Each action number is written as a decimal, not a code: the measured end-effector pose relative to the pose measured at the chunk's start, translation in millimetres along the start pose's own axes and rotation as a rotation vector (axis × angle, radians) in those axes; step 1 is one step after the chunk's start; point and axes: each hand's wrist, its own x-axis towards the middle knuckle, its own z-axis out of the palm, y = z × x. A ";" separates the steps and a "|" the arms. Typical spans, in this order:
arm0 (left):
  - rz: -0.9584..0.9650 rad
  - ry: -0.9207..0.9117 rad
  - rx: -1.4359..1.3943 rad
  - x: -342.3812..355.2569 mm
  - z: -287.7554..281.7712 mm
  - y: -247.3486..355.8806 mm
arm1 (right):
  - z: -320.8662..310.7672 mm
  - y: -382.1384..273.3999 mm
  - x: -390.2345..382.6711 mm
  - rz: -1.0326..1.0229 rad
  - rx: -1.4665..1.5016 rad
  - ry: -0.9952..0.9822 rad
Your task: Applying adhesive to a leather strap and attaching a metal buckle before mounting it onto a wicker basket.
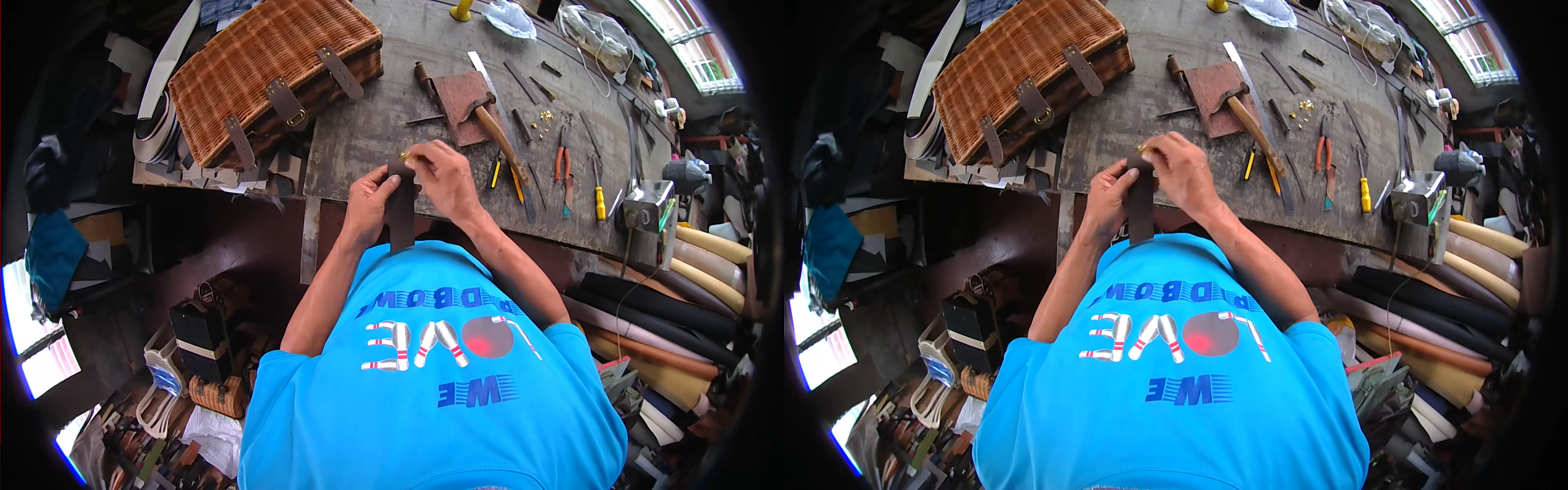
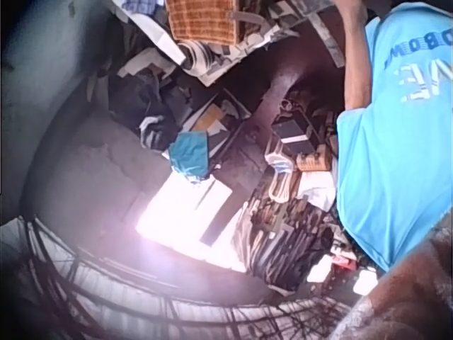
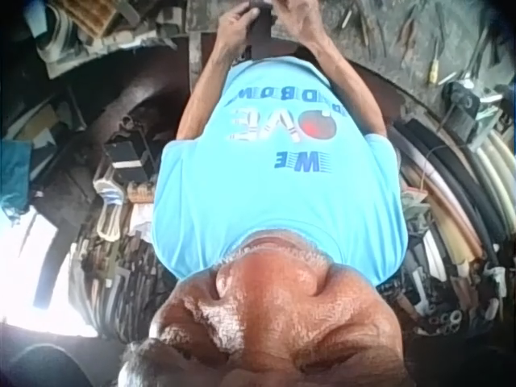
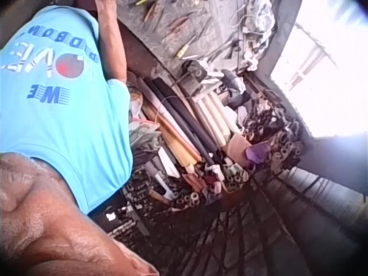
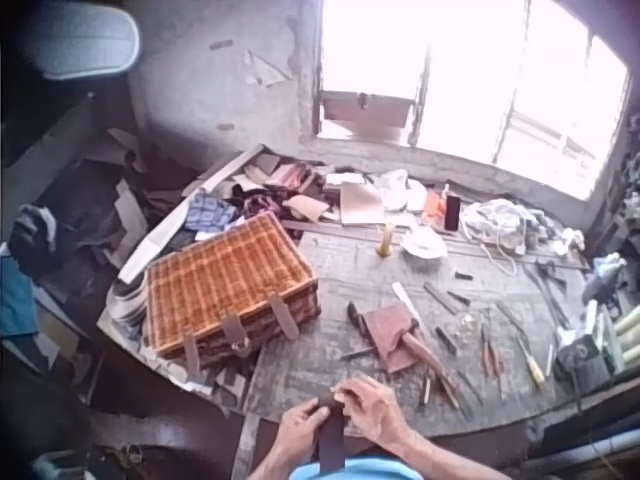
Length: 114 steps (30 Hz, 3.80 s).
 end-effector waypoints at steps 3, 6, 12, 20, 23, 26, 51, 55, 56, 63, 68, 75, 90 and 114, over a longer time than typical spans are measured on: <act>-0.096 0.059 -0.093 8.3 -8.6 -18.7 | 5.8 37.6 -18.4 0.485 0.426 0.101; -0.120 0.141 -0.050 13.4 -16.0 -29.1 | -9.0 70.5 -40.7 0.725 0.691 0.213; -0.185 0.260 0.083 20.1 -7.0 -33.6 | -0.2 133.1 -94.1 1.072 0.492 0.005; -0.230 0.380 0.191 44.9 -11.0 -64.8 | 3.0 146.2 -96.9 1.100 0.476 0.088; -0.200 0.394 0.239 56.9 -16.4 -78.7 | 1.7 141.3 -94.3 1.055 0.406 0.108; -0.076 0.394 0.599 68.0 -14.4 -79.1 | 1.0 135.7 -94.0 1.021 0.368 0.140; 0.524 0.241 1.396 38.3 -31.6 -107.2 | 30.6 87.1 -91.6 0.318 -0.203 -0.447; 0.545 0.202 1.404 39.1 -35.4 -106.9 | 34.2 82.4 -80.0 0.349 -0.265 -0.521; 0.548 0.207 1.402 37.9 -36.6 -107.2 | 36.0 81.8 -78.3 0.383 -0.274 -0.558; 0.390 0.256 1.082 39.6 -40.7 -94.3 | 42.9 77.1 -76.6 0.478 -0.301 -0.484; 0.087 0.375 0.409 51.8 -61.4 -92.1 | 37.1 72.3 -84.7 0.610 -0.051 -0.342; -0.129 0.209 0.249 47.3 -69.9 -46.9 | 16.3 58.3 -92.1 0.558 0.020 -0.322; -0.176 0.147 0.443 37.5 -79.6 -64.3 | 31.1 84.7 -103.4 0.309 -0.239 -0.194; -0.084 0.203 0.520 32.7 -75.5 -79.1 | 41.4 100.0 -120.6 0.235 -0.253 -0.070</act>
